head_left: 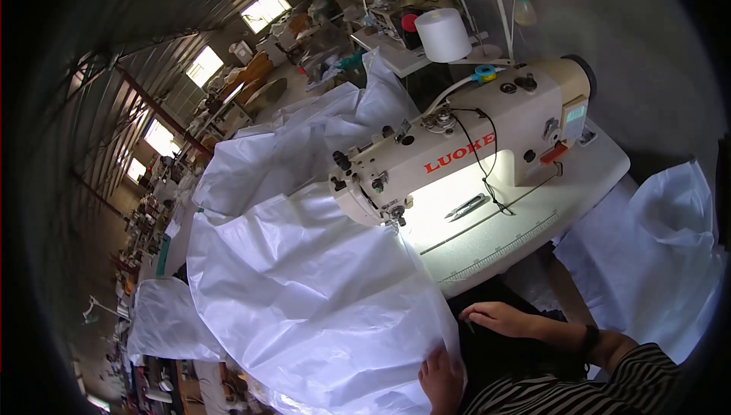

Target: Sewing large white woven industrial bags using a sewing machine.

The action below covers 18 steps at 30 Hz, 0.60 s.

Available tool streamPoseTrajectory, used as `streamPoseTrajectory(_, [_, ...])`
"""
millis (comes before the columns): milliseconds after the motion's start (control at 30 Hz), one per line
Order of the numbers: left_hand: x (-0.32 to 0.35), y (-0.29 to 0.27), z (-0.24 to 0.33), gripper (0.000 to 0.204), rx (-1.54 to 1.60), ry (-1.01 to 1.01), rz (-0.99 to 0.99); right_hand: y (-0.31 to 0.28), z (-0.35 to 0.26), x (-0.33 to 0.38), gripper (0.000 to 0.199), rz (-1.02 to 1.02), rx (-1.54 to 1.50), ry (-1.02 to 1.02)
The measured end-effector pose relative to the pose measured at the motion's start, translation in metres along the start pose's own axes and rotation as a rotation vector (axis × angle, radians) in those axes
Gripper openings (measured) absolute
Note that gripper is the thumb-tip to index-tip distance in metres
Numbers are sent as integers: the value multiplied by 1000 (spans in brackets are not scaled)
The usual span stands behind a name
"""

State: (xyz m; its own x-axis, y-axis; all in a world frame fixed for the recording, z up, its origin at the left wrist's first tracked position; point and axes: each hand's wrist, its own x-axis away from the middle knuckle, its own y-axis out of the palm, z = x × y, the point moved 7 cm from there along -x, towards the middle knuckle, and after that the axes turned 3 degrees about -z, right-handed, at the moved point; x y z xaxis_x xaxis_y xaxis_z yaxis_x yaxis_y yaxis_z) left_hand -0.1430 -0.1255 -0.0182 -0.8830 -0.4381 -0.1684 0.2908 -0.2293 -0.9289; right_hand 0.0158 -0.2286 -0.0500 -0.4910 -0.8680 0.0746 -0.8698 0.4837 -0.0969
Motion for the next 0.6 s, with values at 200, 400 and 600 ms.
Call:
streamPoseTrajectory(200, [24, -1, -13, 5, 87, 93, 11, 95, 19, -36, 42, -306, -1298, 421])
streamPoseTrajectory(400, [0, -92, 48, 7, 154, 248, -98, 112, -10, -23, 44, -292, -627, 277])
streamPoseTrajectory(600, [-9, -69, 56, 8, 30, 421, -287, 24, -117, -39, 55, 273, 801, -30])
